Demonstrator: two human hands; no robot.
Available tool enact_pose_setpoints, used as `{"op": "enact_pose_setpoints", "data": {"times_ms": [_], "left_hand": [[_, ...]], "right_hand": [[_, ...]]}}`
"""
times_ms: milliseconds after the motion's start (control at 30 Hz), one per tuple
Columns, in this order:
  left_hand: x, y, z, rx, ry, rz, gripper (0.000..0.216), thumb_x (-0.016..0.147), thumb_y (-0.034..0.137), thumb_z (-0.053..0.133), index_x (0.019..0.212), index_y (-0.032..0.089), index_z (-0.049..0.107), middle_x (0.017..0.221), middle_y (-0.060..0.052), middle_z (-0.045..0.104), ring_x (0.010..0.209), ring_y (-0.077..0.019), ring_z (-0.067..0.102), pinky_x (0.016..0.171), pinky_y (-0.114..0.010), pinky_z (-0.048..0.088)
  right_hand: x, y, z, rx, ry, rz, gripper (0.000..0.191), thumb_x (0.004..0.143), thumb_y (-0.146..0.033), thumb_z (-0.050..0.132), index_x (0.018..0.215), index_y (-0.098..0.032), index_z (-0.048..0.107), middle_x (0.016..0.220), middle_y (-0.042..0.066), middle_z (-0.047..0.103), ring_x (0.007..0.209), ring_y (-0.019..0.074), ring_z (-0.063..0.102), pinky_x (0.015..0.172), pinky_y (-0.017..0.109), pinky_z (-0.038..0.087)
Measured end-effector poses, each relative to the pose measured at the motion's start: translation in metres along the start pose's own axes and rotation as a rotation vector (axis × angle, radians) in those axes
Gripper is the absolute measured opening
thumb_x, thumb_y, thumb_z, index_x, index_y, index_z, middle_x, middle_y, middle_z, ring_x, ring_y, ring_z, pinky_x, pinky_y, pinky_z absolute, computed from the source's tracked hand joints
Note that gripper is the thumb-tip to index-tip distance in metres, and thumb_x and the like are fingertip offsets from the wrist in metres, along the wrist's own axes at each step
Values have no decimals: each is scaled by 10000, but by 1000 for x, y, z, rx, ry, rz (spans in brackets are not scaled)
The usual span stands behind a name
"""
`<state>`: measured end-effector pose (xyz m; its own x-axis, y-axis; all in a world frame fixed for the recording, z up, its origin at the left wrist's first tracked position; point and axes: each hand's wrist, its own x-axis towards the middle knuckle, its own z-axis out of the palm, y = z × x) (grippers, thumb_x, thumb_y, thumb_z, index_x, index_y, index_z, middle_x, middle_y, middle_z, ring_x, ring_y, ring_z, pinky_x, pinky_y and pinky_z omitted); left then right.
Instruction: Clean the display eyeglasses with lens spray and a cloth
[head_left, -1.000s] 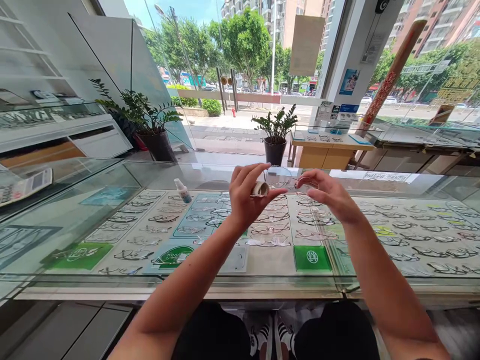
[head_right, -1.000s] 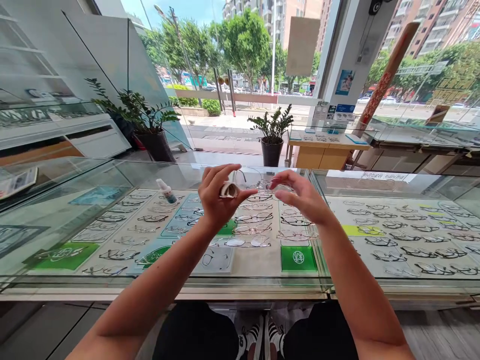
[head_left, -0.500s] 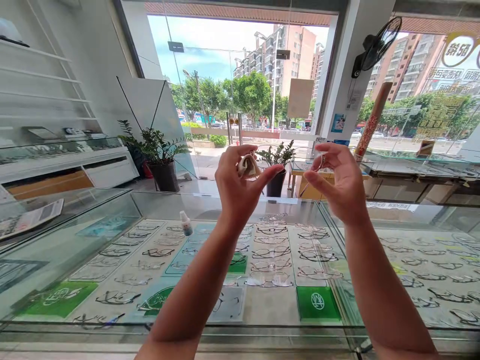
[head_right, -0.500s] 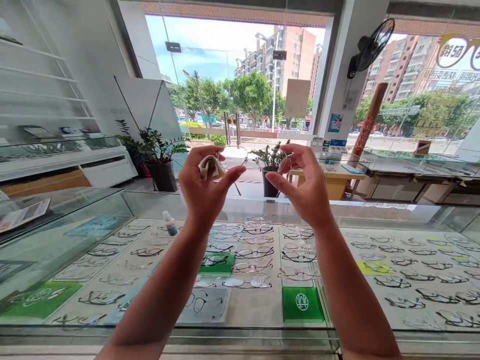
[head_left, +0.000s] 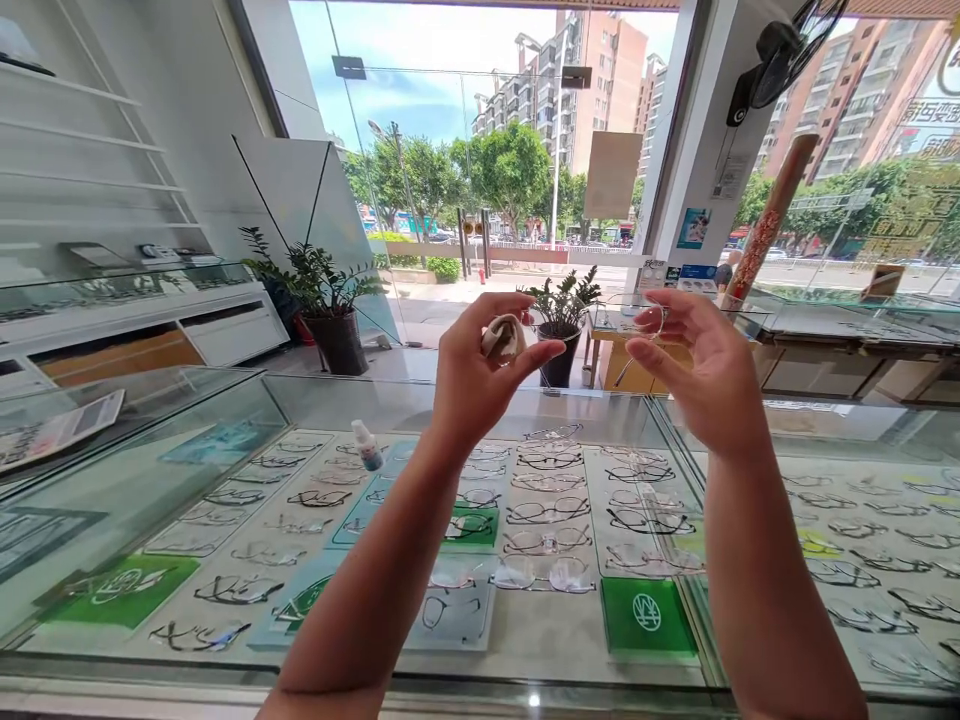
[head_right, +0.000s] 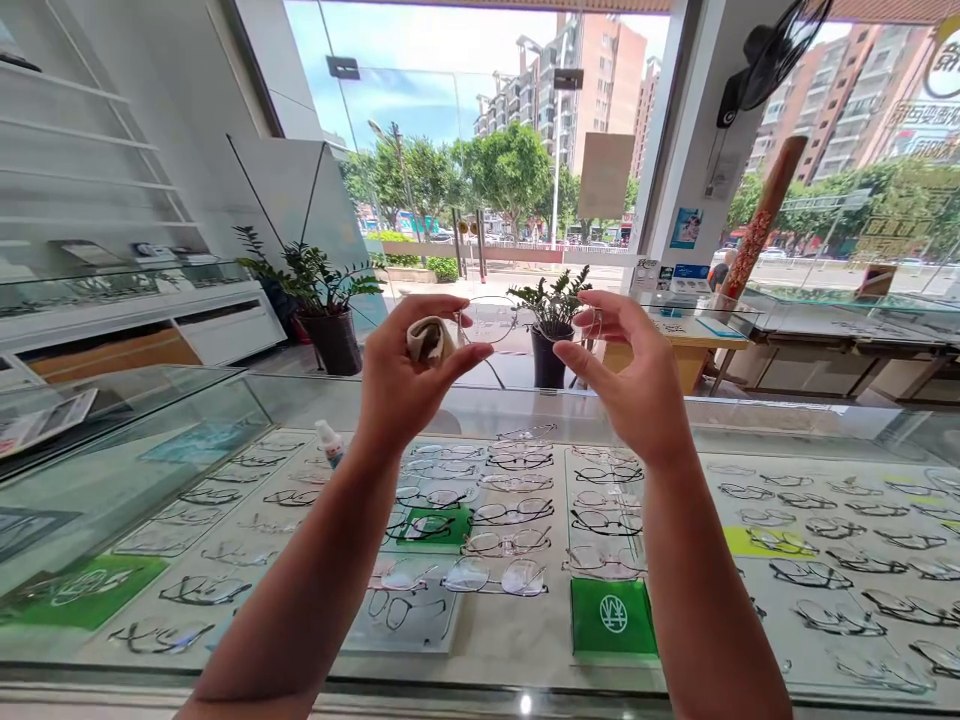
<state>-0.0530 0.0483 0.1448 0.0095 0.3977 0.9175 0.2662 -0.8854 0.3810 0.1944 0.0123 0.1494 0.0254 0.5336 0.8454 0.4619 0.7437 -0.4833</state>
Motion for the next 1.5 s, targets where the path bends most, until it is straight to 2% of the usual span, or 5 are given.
{"op": "enact_pose_setpoints", "data": {"times_ms": [500,1067,1200,1333,1500], "left_hand": [[-9,-2,16,148,128,108,441,823,407,932,1204,285,746,1098,-55,736,1008,-201,703,837,-351,588],[-13,-5,22,125,207,108,449,833,371,929,1249,332,766,1127,-58,753,1003,-202,719,860,-379,605],[-14,-4,23,114,211,16,447,819,422,935,1211,308,754,994,-32,760,872,-187,693,809,-379,584],[-14,-4,23,101,200,-40,390,842,470,907,1145,282,748,653,57,593,585,-128,514,644,-331,506],[-12,-5,22,105,183,-28,375,858,487,889,1137,285,739,626,70,537,569,-124,476,618,-328,467]], "right_hand": [[-9,-5,-1,-201,79,104,519,906,-509,807,1348,-262,691,1303,123,765,1171,317,747,973,542,651],[-11,-13,2,-335,99,86,498,919,-503,789,1335,-237,717,1225,125,796,1103,318,761,983,558,623],[-11,-14,1,-314,114,73,483,911,-491,793,1315,-235,724,1208,128,796,1080,315,763,949,552,636],[-11,-16,0,-326,102,46,447,911,-441,798,1306,-241,731,1216,122,796,1097,320,762,981,567,623],[-11,-18,-3,-329,94,30,428,906,-419,804,1294,-251,742,1223,113,798,1098,321,763,1011,571,610]]}}
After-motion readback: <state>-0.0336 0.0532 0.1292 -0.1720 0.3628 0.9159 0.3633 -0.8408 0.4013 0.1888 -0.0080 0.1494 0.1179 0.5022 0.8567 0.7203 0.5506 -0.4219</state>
